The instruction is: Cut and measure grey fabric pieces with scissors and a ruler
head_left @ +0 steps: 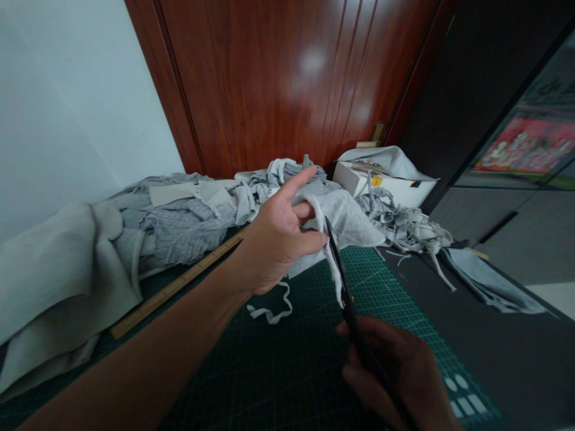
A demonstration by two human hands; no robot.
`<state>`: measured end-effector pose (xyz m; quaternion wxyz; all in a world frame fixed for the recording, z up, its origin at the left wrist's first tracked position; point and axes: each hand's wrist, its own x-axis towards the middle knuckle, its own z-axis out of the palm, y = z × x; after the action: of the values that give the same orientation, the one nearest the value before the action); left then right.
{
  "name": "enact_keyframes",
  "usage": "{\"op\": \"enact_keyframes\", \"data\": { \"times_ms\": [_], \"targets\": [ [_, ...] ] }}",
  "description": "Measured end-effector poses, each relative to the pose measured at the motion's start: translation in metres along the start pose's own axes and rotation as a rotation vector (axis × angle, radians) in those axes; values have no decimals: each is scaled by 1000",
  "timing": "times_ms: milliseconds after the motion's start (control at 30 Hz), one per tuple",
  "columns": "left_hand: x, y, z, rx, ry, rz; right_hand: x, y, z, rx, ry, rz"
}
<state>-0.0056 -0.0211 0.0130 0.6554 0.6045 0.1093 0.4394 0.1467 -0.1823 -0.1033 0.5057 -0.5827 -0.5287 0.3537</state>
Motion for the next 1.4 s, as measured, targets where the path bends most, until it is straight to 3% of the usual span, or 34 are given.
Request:
{"op": "enact_keyframes", "data": {
  "times_ms": [433, 733, 900, 1400],
  "targets": [
    [0, -4, -3, 2, -52, -32, 0, 1, 0, 40, -8, -2],
    [-1, -7, -1, -19, -47, -40, -2, -4, -1, 213, -85, 69],
    [-1, -8, 0, -35, -61, -40, 0, -2, -6, 191, -160, 37],
    [-2, -5, 2, -80, -55, -46, -1, 1, 1, 44, 24, 20]
  ]
}}
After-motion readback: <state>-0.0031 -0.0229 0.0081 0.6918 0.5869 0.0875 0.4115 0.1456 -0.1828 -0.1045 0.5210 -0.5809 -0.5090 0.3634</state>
